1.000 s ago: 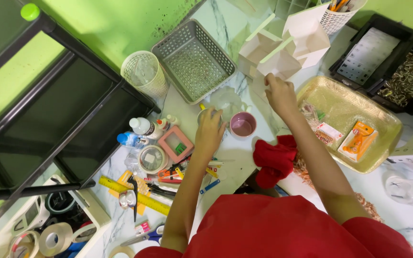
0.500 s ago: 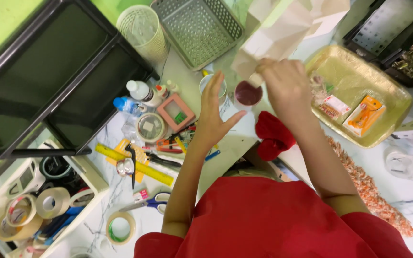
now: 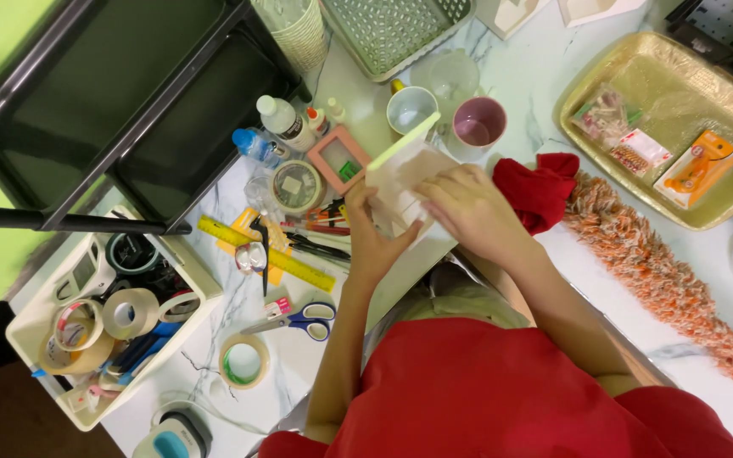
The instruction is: The person wipes a small pink rectangular frame with a red cloth and sprays it with liquid from a bottle.
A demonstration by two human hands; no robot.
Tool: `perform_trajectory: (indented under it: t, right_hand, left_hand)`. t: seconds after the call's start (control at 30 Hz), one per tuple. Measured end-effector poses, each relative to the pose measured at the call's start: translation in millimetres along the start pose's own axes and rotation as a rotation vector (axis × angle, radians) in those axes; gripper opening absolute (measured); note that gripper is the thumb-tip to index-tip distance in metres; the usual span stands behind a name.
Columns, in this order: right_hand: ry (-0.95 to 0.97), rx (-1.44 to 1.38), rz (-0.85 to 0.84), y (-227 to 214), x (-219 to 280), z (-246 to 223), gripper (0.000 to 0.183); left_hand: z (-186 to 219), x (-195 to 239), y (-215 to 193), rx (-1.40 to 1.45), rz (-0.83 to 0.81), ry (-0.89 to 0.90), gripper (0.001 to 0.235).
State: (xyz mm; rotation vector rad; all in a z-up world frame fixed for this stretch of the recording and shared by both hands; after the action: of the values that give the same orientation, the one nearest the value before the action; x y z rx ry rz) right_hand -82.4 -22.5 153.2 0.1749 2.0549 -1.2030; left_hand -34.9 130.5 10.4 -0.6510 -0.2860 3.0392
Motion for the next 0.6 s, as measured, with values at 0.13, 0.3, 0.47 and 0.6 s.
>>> perform_trajectory:
  t: [0.13,0.3,0.47,0.6]
  right_hand:
    - [0.099,0.207,-0.008,13.8,35.5,17.6,0.024]
    - [0.31,0.218,0.041,22.2,66.7,35.1,0.036]
    - [0.41,0.197,0.086,31.5,86.7,54.1,0.043]
    - [0.534,0.02,0.099,38.0,105.5,74.3,0.043]
  left_hand:
    - [-27.9,27.2,-2.1,0.149,-0.04,-0.102,0.087]
    - [-26.4,36.2,8.3,0.218,-0.054,-0.003,0.087]
    - [-2.8,30.7,16.2,-0.042,-0.109,0.182,0.093]
    - [20.7,20.3,19.0,-0.132,-0.14,0.123,0.112]
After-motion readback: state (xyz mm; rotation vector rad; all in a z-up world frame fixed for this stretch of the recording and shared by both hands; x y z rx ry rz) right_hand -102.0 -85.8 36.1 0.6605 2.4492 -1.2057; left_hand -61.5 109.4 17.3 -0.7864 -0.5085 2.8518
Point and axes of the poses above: each hand's wrist, its own x-axis away from the middle knuckle, its own y-axis out of the palm, z = x × y, the point moved 7 cm from there along -x, towards the middle knuckle, and after that the axes turned 10 degrees about z, right-handed, at the moved point
